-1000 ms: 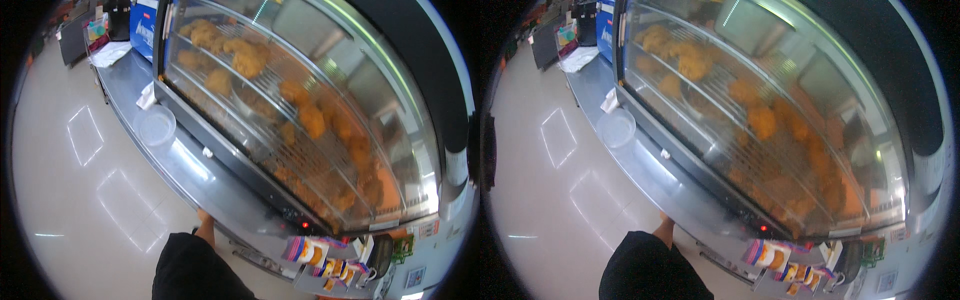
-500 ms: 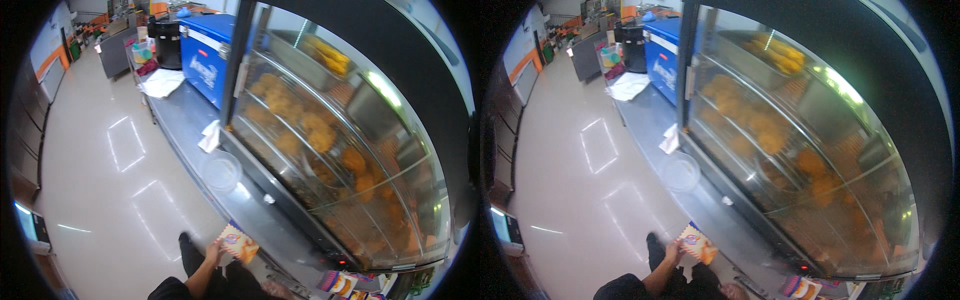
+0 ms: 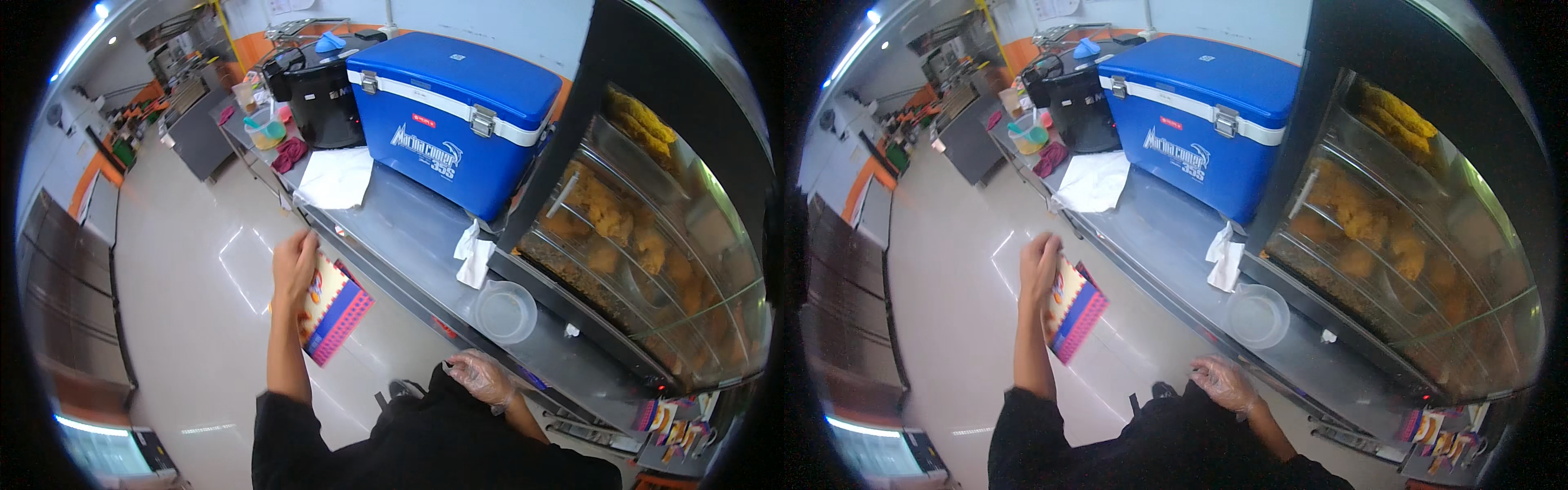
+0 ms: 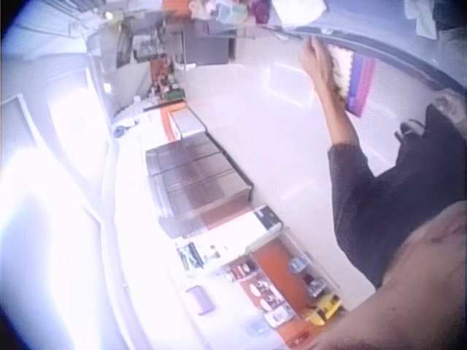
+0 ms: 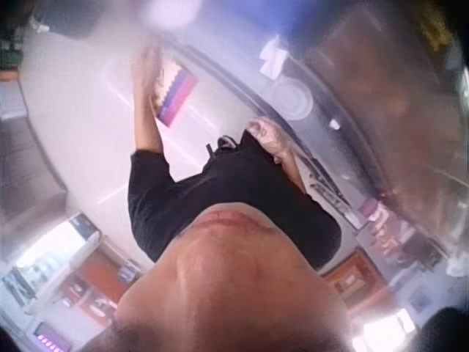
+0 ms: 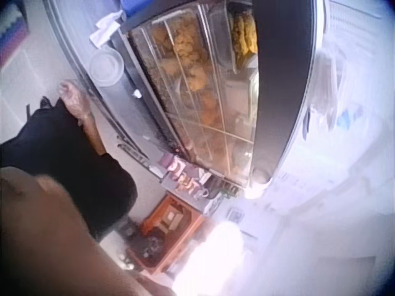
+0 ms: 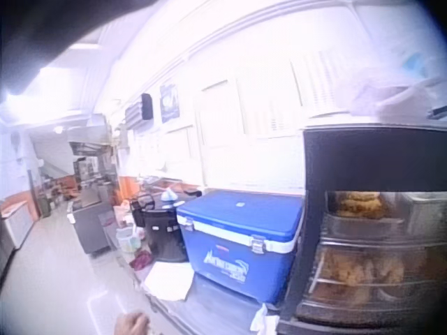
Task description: The person assembles multiple food boxes by placing bread, fried chicken, and scrambled eggs into each container. They retrieve items from a warmer and storage bins, then add greens and egg portions using a spoon before arranging the completed boxes on the counter.
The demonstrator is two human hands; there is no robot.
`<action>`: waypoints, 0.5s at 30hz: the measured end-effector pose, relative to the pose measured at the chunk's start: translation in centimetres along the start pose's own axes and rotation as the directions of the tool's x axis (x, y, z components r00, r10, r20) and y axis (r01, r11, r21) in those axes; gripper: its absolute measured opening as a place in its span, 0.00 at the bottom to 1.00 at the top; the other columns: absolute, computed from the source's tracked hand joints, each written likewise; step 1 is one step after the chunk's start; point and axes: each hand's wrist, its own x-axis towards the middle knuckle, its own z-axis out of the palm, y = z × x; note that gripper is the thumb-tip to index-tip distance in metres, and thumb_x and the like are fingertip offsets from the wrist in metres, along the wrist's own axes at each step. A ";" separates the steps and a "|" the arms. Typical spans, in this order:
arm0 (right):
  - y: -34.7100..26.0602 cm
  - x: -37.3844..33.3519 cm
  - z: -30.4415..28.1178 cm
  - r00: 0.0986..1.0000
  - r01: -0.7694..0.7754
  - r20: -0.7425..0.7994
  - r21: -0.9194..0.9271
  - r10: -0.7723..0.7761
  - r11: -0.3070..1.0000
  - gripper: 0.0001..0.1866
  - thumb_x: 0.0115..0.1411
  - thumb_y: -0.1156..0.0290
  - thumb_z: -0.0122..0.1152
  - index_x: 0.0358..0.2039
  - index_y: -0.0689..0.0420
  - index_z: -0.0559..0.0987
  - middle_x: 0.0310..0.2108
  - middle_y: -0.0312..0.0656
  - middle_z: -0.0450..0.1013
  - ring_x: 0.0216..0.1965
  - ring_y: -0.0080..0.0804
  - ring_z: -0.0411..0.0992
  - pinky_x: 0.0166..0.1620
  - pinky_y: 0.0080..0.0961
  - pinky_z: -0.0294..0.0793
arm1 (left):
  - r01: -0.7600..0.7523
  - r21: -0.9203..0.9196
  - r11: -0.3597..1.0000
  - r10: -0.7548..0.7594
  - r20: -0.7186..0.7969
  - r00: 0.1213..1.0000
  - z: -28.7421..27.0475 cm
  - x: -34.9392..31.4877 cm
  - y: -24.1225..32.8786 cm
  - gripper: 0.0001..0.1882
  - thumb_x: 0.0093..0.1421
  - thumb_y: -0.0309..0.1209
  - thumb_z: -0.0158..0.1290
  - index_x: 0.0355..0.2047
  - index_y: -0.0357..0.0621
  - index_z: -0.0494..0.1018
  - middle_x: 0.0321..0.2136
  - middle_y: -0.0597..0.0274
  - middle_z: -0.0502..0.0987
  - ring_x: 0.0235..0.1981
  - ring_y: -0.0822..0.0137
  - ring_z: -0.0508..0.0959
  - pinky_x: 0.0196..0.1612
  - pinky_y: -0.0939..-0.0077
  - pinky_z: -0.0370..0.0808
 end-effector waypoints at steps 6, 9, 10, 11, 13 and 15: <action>-2.2 9.3 -0.6 0.990 -0.006 -0.141 0.057 0.014 0.998 0.15 0.64 0.64 0.63 0.47 0.59 0.81 0.43 0.46 0.78 0.45 0.40 0.78 0.49 0.33 0.76 | -0.465 0.466 0.753 0.445 0.160 0.881 4.6 21.6 3.2 0.18 0.68 0.48 0.48 0.45 0.48 0.72 0.20 0.47 0.79 0.26 0.45 0.82 0.29 0.49 0.76; -3.5 17.0 -2.9 0.967 0.025 -0.255 0.082 -0.003 0.996 0.14 0.63 0.66 0.64 0.46 0.59 0.81 0.43 0.46 0.78 0.44 0.41 0.78 0.49 0.32 0.76 | -0.545 0.628 0.556 0.535 0.232 0.813 6.3 32.3 4.0 0.30 0.67 0.53 0.47 0.64 0.54 0.62 0.20 0.47 0.80 0.22 0.45 0.81 0.25 0.50 0.77; -4.2 18.5 -3.8 0.945 0.072 -0.313 -0.079 -0.093 0.994 0.12 0.61 0.68 0.65 0.44 0.57 0.82 0.42 0.45 0.78 0.42 0.43 0.77 0.47 0.33 0.76 | -0.572 0.687 0.449 0.574 0.270 0.774 6.7 34.4 3.3 0.35 0.67 0.56 0.47 0.70 0.59 0.56 0.19 0.50 0.79 0.19 0.46 0.80 0.23 0.54 0.76; -5.4 20.8 -4.4 0.918 0.165 -0.344 -0.119 -0.196 0.979 0.11 0.61 0.69 0.65 0.43 0.56 0.82 0.41 0.44 0.78 0.41 0.43 0.77 0.46 0.34 0.76 | -0.595 0.706 0.385 0.581 0.316 0.750 6.3 36.9 3.7 0.36 0.66 0.57 0.47 0.70 0.60 0.56 0.18 0.51 0.79 0.19 0.47 0.80 0.22 0.55 0.76; -8.2 24.8 -7.1 0.862 0.273 -0.372 -0.233 -0.345 0.933 0.10 0.59 0.71 0.66 0.42 0.54 0.83 0.40 0.43 0.78 0.40 0.43 0.77 0.44 0.34 0.77 | -0.647 0.696 0.313 0.566 0.410 0.715 6.5 40.5 3.1 0.37 0.65 0.59 0.47 0.71 0.63 0.55 0.17 0.53 0.78 0.18 0.50 0.80 0.21 0.57 0.76; -10.2 27.6 -9.0 0.778 0.367 -0.446 -0.248 -0.442 0.896 0.09 0.56 0.74 0.68 0.39 0.53 0.83 0.36 0.41 0.78 0.38 0.41 0.78 0.39 0.33 0.77 | -0.717 0.663 0.215 0.712 0.397 0.580 6.6 42.3 2.9 0.37 0.61 0.60 0.51 0.68 0.67 0.62 0.15 0.60 0.77 0.16 0.57 0.79 0.18 0.64 0.73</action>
